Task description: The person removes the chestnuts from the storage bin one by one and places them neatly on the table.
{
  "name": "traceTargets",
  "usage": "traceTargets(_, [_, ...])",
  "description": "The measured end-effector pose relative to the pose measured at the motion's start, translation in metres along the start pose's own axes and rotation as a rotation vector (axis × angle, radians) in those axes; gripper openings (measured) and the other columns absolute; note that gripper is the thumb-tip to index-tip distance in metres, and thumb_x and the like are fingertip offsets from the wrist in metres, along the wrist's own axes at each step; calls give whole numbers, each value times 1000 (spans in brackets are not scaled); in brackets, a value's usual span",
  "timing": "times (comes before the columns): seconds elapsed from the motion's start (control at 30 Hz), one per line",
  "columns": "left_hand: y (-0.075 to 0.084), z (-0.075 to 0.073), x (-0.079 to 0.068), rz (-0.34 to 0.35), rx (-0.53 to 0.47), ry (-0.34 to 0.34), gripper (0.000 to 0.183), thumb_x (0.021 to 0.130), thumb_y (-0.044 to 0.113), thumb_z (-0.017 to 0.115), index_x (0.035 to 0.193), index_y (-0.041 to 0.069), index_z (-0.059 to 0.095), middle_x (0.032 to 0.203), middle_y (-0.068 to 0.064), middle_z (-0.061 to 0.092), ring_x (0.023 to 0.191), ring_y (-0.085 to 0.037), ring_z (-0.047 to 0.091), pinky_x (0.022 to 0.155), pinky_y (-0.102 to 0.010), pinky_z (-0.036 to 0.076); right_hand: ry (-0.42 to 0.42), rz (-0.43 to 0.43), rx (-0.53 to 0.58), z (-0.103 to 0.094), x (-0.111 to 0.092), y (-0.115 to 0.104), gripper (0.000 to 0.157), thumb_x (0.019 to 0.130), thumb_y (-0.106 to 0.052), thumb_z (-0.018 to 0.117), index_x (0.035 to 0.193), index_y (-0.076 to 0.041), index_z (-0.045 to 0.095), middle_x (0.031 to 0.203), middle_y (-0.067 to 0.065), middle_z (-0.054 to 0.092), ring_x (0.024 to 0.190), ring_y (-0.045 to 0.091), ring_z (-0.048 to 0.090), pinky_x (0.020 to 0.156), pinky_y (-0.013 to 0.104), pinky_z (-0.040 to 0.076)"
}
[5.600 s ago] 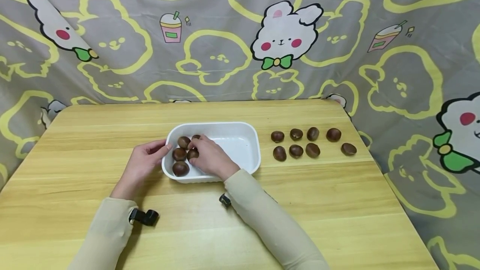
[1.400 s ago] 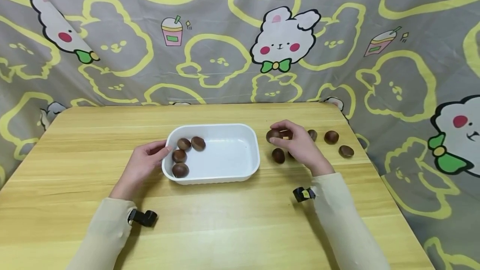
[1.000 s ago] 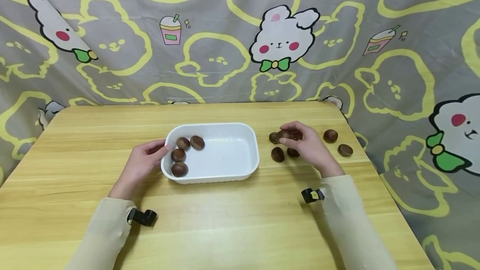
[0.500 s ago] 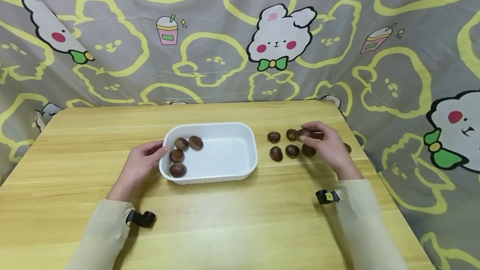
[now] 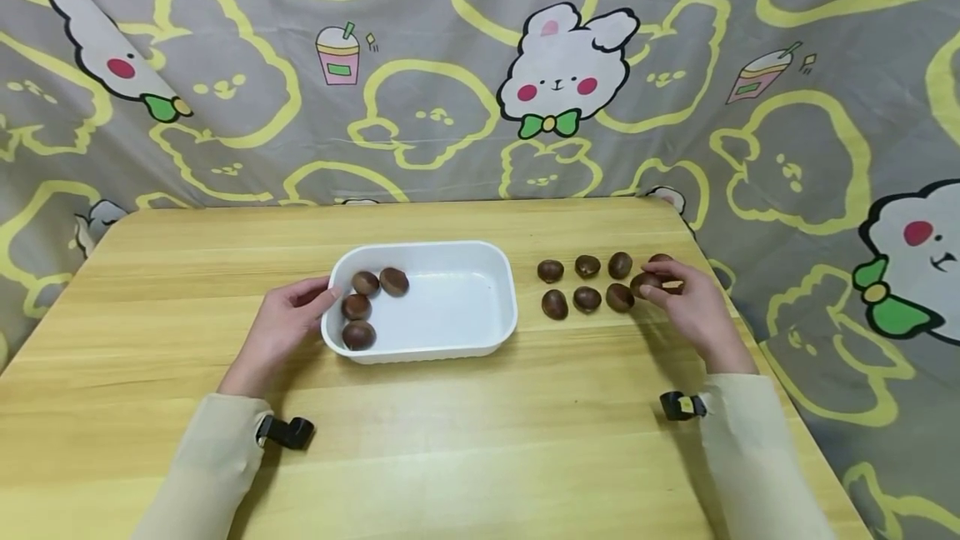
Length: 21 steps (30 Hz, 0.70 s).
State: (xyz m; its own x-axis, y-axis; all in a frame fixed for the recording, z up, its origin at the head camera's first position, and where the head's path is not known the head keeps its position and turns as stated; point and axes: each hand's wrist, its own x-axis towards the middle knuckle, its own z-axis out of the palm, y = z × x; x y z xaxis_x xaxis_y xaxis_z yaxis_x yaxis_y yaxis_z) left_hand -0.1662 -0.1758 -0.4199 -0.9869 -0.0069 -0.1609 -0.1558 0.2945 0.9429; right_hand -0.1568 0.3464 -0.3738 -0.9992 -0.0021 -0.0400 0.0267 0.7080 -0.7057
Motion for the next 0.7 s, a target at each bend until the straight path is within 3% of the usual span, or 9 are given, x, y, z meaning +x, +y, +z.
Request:
traceTargets(0.53, [1,-1,-2,19,0,6,49,97,30,64,135,-1,57,130,-21,58,114,-28,56,80,-23,55,-32,-26,-98,7,-1,27,38,97,-15,63,128,6,56,117,28,62,105,41,57,74,20,45])
traceTargets(0.7, [2,1,-1,18,-12,-1,48,98,28,63,135,-1,57,129,-21,59,113,-28,57,80,-24,56,-42,17,-97,9,-1,30,37,98,-12,62,128,7,54,120,31,58,110,47,54,82,38,48])
